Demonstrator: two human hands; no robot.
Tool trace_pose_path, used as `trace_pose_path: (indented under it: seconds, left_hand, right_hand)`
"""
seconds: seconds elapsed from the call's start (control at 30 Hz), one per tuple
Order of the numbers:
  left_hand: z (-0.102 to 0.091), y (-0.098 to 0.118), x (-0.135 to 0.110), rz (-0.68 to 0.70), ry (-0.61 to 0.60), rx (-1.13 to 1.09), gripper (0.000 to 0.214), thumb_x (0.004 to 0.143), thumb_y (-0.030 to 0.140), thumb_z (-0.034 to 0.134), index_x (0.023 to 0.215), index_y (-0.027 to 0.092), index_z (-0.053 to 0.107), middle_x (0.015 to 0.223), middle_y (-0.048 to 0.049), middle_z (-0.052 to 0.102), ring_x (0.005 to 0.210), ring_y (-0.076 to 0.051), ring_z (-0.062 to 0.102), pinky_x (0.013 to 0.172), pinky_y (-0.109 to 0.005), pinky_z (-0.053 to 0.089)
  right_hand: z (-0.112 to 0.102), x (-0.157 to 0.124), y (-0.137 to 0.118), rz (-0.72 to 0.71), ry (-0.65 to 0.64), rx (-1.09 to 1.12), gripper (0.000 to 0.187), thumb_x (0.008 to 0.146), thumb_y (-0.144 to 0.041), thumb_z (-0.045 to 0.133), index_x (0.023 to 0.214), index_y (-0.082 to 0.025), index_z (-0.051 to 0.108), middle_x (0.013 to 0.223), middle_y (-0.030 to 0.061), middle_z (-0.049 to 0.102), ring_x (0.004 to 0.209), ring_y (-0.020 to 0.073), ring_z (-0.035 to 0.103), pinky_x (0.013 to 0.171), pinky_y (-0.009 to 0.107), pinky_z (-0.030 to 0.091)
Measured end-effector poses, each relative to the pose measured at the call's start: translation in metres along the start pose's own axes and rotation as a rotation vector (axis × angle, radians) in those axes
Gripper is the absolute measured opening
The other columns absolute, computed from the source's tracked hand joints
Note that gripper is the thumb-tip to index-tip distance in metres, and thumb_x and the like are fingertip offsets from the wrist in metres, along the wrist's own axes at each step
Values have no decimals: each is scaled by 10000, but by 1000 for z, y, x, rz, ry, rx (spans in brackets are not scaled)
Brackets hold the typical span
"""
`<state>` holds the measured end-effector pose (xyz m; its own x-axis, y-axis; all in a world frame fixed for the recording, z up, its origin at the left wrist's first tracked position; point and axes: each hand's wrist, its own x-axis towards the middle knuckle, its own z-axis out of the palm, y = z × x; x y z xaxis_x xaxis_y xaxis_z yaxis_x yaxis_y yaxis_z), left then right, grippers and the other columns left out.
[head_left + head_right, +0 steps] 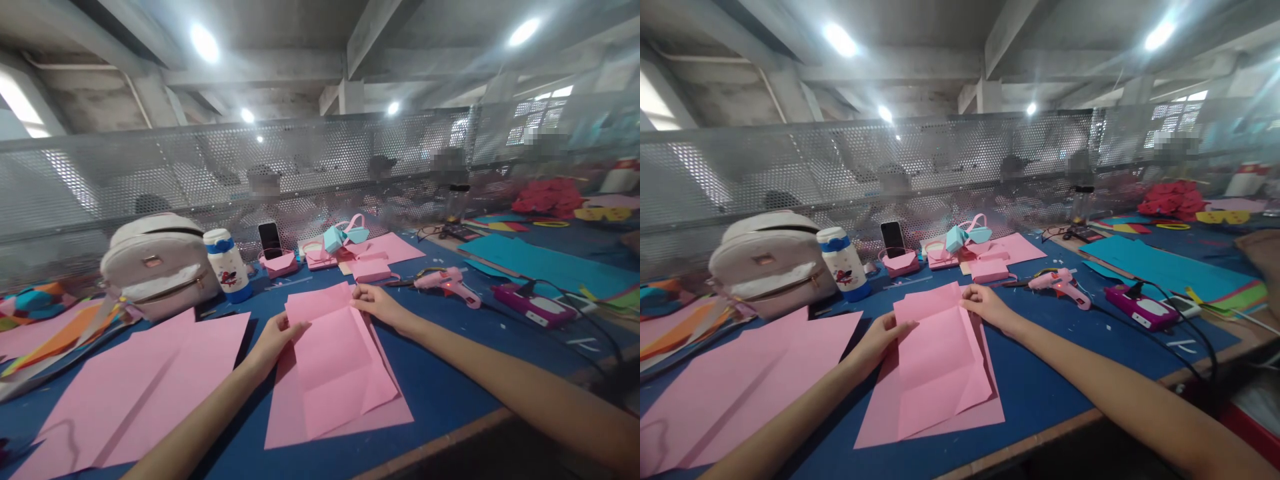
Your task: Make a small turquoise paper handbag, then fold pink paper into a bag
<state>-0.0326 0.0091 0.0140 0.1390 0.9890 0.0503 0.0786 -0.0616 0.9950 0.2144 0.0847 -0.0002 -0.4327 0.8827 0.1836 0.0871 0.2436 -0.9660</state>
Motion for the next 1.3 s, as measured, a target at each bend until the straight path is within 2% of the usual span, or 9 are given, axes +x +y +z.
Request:
trace_pose_path:
  seconds: [0.23,0.43,0.67,0.8,0.93,1.03,1.13,1.23,1.3]
  left_hand:
    - [-1,-5,2,-26,-6,-20,424,697,467,762,955,132,740,881,-101,761,797,-268,709,760,-361,544]
    - [-8,-6,8,15,23,63,264,639,297,697,860,180,782,1015,-98,753,889,-275,704,769,-339,538]
    - [-2,3,2,176,-44,281,239,671,219,569,741,229,797,886,-61,768,1087,-317,633,1014,-416,424]
    - [1,6,-2,241,-115,359,408,588,126,469,804,237,797,1148,-60,715,1229,-308,552,1058,-425,390]
    - [-3,17,2,317,-116,379,530,543,136,412,942,206,755,1307,-69,627,1285,-274,509,1061,-399,396]
    - [0,27,8,340,-38,453,577,611,130,386,1106,188,676,1214,-80,675,1174,-241,592,1037,-390,404]
    - [17,32,16,289,-62,599,475,764,174,446,1202,197,627,1018,-71,739,953,-246,674,879,-368,477]
    - [39,30,29,233,-124,730,189,836,274,587,943,171,703,857,-66,732,825,-242,667,782,-349,491]
    - [48,27,39,196,-171,776,196,883,326,622,846,142,677,809,-33,691,768,-202,651,746,-343,512]
  right_hand:
    - [0,0,-2,6,-23,62,278,685,-364,710,873,-185,609,756,-8,628,652,123,551,615,243,418]
    - [-1,0,-1,-1,-36,46,167,721,-312,626,797,-171,673,624,-35,546,535,98,476,533,225,377]
    - [1,0,-2,-50,-28,-36,178,774,-292,541,714,-174,660,566,-39,472,531,115,429,534,242,353]
    - [3,1,-2,-85,-22,-64,129,727,-297,641,757,-173,631,722,-4,592,678,146,535,658,265,410]
    - [4,1,-1,-107,-16,-76,215,690,-250,675,884,-182,612,670,-43,545,662,138,532,673,263,403]
    - [5,1,0,-112,-21,-79,220,686,-243,674,889,-172,627,641,-53,519,622,126,510,636,252,386]
    - [7,-1,-1,-114,-25,-78,208,678,-251,679,860,-157,647,661,-33,559,614,126,516,613,251,382]
    - [9,-2,-2,-116,-25,-69,228,676,-294,706,845,-150,656,698,-2,622,644,145,554,628,263,401]
    - [9,-1,-2,-119,-15,-60,234,680,-328,717,822,-152,654,714,10,641,664,155,572,648,272,417]
